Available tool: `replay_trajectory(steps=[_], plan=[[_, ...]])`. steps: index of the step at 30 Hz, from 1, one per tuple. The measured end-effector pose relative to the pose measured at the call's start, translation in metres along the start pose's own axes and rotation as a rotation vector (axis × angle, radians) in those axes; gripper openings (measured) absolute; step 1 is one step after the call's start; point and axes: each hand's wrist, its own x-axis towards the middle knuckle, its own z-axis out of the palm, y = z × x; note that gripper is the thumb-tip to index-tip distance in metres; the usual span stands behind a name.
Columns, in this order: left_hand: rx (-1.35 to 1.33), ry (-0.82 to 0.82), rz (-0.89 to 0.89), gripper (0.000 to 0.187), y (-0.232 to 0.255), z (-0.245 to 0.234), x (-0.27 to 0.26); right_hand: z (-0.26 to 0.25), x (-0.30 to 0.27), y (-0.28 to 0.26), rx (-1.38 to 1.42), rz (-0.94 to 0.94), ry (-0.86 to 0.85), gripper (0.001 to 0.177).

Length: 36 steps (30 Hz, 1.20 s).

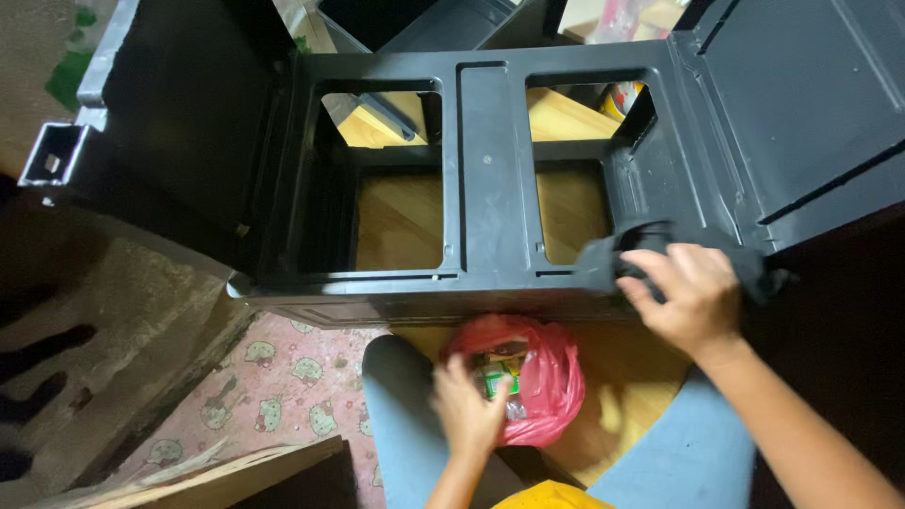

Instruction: The person wipes the interior and exterior surfaces of a black plastic crate using a dark cloth. They clean the inside compartments, edges, and then flip the crate to wipe the top surface.

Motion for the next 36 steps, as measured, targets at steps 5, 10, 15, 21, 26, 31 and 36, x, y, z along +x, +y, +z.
replay_trajectory(steps=[5,10,15,21,26,31,36], plan=[[-0.032,-0.235,0.255,0.071,0.018,0.04,-0.021,-0.001,0.013,-0.04,0.03,-0.151,0.009,0.058],[-0.325,0.035,0.191,0.051,-0.005,0.034,-0.005,0.023,-0.035,-0.004,0.069,-0.021,0.132,0.045],[-0.249,0.84,0.374,0.07,-0.108,-0.036,0.07,0.053,-0.175,0.084,-0.06,0.46,0.475,0.049],[-0.691,0.47,0.17,0.072,-0.209,-0.109,0.158,0.112,-0.251,0.195,0.299,1.309,0.893,0.057],[-1.11,0.316,-0.173,0.068,-0.24,-0.092,0.216,0.164,-0.237,0.185,1.151,1.258,0.786,0.055],[-1.177,0.194,-0.483,0.056,-0.261,-0.082,0.248,0.179,-0.214,0.166,1.302,1.181,0.661,0.057],[-1.257,0.045,-0.62,0.054,-0.258,-0.082,0.269,0.164,-0.212,0.166,1.441,1.168,0.511,0.056]])
